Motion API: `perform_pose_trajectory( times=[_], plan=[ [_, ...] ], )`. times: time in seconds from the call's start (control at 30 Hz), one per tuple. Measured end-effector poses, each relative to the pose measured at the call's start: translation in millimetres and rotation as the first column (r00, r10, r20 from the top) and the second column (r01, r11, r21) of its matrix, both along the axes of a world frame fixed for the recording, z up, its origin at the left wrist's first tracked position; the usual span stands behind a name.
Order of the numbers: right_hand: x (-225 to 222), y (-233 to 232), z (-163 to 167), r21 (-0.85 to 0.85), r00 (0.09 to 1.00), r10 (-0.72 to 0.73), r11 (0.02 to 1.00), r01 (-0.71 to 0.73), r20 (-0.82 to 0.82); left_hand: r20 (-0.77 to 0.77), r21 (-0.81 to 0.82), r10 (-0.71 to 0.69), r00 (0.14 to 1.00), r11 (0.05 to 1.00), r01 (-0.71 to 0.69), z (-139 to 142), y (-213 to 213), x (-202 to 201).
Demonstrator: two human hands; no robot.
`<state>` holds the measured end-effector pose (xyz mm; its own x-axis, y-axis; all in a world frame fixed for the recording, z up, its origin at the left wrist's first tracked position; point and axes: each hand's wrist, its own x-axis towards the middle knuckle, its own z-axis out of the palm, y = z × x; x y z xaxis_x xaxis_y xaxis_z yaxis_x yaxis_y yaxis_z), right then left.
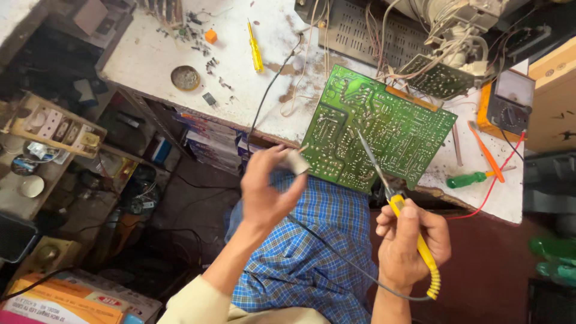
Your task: The person cleans a circuit board with a toothbrush, then uses a soldering iron to apply solder to several points on the board. The person flips the board over to clean the other side and continues soldering.
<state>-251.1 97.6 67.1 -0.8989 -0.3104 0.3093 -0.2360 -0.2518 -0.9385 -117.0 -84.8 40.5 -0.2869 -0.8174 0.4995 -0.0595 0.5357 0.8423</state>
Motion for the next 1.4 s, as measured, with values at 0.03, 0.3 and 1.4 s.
perform_pose_trajectory(
  times=[0.03, 0.3, 1.4],
  plan=[
    [0, -2, -1, 0.008, 1.000, 0.009, 1.000, -0.009, -0.002, -0.010, 0.004, -0.014, 1.000, 1.000, 0.014, 8, 2, -13],
    [-7, -7, -10, 0.055, 0.999, 0.049, 0.997, -0.047, -0.019, 0.037, 0.085, -0.062, 0.997, 0.995, 0.059, 8, 6, -40],
    [9, -25, -9, 0.265, 0.995, 0.103, 0.960, -0.095, -0.016, 0.058, 0.088, -0.071, 0.996, 0.994, 0.066, 14, 3, -37]
  ],
)
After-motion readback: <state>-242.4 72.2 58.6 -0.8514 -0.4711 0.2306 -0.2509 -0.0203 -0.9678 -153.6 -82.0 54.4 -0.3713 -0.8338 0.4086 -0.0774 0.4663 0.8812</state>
